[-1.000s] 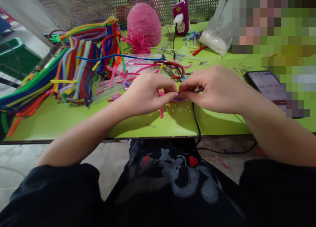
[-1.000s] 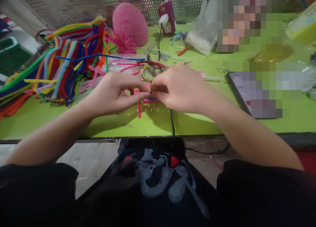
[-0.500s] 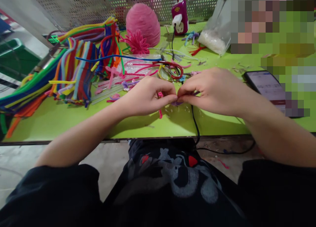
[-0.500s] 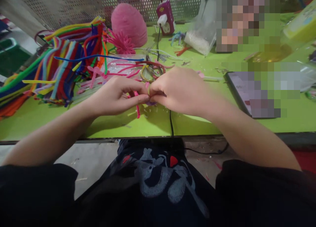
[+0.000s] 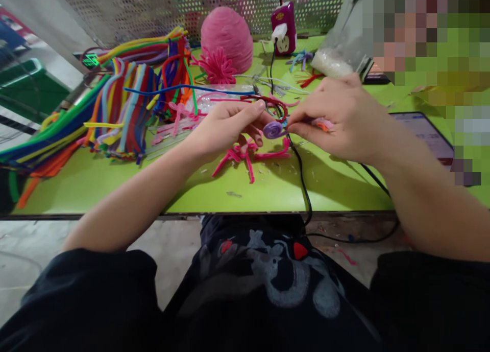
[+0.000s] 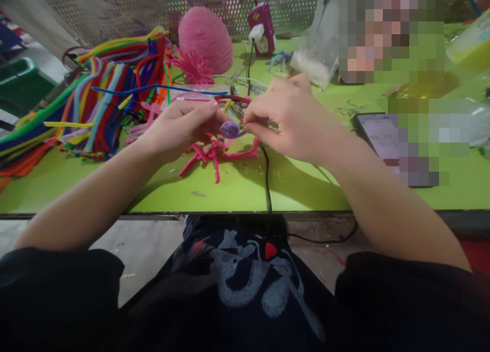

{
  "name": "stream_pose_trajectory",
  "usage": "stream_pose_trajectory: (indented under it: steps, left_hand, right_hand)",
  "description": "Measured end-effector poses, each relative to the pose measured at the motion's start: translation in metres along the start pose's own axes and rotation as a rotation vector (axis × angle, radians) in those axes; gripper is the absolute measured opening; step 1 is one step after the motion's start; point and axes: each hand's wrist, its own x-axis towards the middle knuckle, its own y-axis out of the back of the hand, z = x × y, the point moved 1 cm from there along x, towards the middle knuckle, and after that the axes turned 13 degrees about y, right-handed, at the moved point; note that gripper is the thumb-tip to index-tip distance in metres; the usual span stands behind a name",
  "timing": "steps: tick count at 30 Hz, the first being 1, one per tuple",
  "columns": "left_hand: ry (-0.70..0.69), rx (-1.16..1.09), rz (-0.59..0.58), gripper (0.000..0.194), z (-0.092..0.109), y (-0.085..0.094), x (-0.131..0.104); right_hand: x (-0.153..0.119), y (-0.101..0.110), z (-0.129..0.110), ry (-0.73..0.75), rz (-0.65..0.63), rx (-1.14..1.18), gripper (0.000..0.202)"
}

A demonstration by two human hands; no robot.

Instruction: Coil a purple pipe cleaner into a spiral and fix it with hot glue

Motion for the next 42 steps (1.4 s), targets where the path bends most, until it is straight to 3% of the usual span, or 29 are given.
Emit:
stream_pose_trajectory:
  steps: [3, 10, 20, 27, 34, 38, 42]
  left_hand:
    - [0.002, -0.022, -0.043, 0.043, 0.000, 0.000, -0.001]
    - [-0.023, 0.072, -0.053, 0.028, 0.001, -0.004, -0.006]
    - [0.036, 0.093, -0.264, 0.026, 0.008, -0.004, -0.012]
    - [0.065, 0.057, -0.471, 0.016, 0.012, -0.006, -0.018]
    - [0.020, 0.036, -0.578, 0.014, 0.015, -0.007, -0.021]
    - [0.048, 0.020, -0.566, 0.011, 0.012, -0.008, -0.020]
    - [0.039, -0.116, -0.421, 0.016, 0.006, -0.010, -0.016]
  right_hand:
    - [0.000, -0.003, -0.001, 0.042, -0.047, -0.105, 0.018]
    - [-0.002, -0.007, 0.002, 0.162, 0.006, -0.203, 0.020]
    - [-0.004, -0.008, -0.005, 0.335, 0.068, -0.226, 0.021]
    - [-0.004, -0.008, -0.008, 0.411, -0.125, -0.092, 0.029]
    - [-0.004, -0.009, -0.014, 0.481, -0.100, -0.013, 0.028]
    - [-0.008, -0.013, -0.016, 0.375, -0.051, -0.038, 0.027]
    - [-0.010, -0.015, -0.016, 0.291, 0.129, 0.046, 0.021]
